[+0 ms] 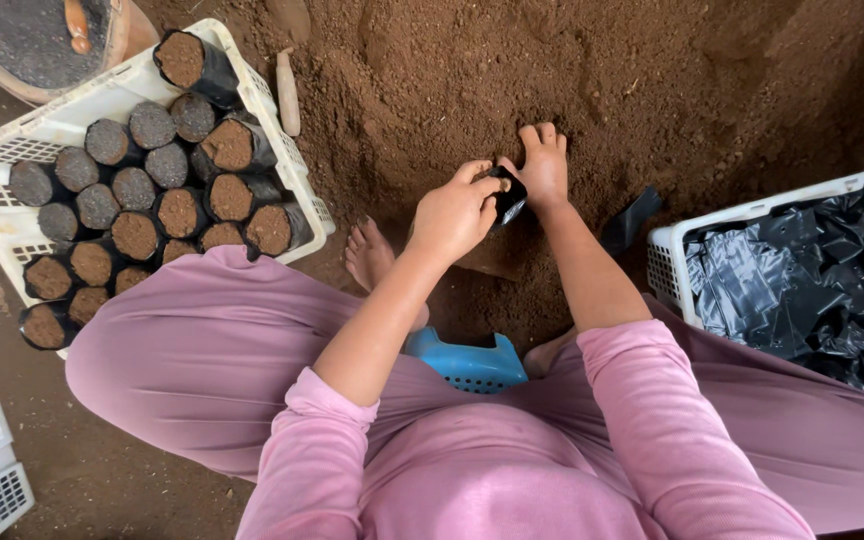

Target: The person sits on the ground and repeatedly fills black plastic nursery bags with soil from a large pile. They open each bag, scoop soil into it, and place the filled bags into a white crate.

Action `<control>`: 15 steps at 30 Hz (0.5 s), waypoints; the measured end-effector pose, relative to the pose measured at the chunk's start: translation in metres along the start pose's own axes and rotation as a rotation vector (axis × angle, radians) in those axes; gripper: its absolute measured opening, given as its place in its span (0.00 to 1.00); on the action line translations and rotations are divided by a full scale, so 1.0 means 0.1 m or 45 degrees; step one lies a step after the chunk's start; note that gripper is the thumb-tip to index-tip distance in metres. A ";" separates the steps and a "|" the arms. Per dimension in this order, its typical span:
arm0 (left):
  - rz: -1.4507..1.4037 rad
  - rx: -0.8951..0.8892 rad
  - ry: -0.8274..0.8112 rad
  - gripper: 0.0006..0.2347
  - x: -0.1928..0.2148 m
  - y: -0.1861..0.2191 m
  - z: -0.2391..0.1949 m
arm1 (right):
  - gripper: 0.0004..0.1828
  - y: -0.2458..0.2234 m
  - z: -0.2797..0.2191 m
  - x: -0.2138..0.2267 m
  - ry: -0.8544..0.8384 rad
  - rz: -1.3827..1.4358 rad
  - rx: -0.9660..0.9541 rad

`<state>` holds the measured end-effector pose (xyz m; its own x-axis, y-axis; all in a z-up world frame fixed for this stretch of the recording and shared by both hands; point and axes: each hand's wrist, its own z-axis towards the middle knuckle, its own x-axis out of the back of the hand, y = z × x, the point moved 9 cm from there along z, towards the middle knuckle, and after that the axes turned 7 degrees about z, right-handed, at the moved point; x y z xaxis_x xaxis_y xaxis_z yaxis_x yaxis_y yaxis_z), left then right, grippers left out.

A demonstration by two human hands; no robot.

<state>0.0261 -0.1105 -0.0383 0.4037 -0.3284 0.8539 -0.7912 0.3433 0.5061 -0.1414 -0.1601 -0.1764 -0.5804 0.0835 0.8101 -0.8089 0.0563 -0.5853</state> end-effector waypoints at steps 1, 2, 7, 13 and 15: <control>0.057 -0.046 0.025 0.11 0.02 0.02 0.01 | 0.23 0.16 0.00 -0.05 0.009 0.204 -0.164; 0.108 -0.093 0.050 0.12 0.03 0.05 0.03 | 0.19 0.33 -0.01 -0.06 0.016 0.402 -0.328; -0.119 -0.185 0.102 0.18 0.06 -0.03 0.10 | 0.08 0.53 -0.16 0.00 0.016 1.970 -0.962; -0.208 -0.119 -0.044 0.14 -0.01 -0.15 0.14 | 0.22 -0.59 -0.16 0.64 -0.050 2.425 -0.435; -0.149 -0.096 -0.086 0.12 -0.05 -0.16 0.17 | 0.23 -0.90 -0.22 0.80 -0.077 2.292 -0.245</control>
<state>0.0292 -0.1292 -0.0522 0.4573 -0.4275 0.7798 -0.7026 0.3638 0.6115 -0.1132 -0.1370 -0.0594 -0.6444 0.1339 -0.7528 0.7631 0.0501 -0.6443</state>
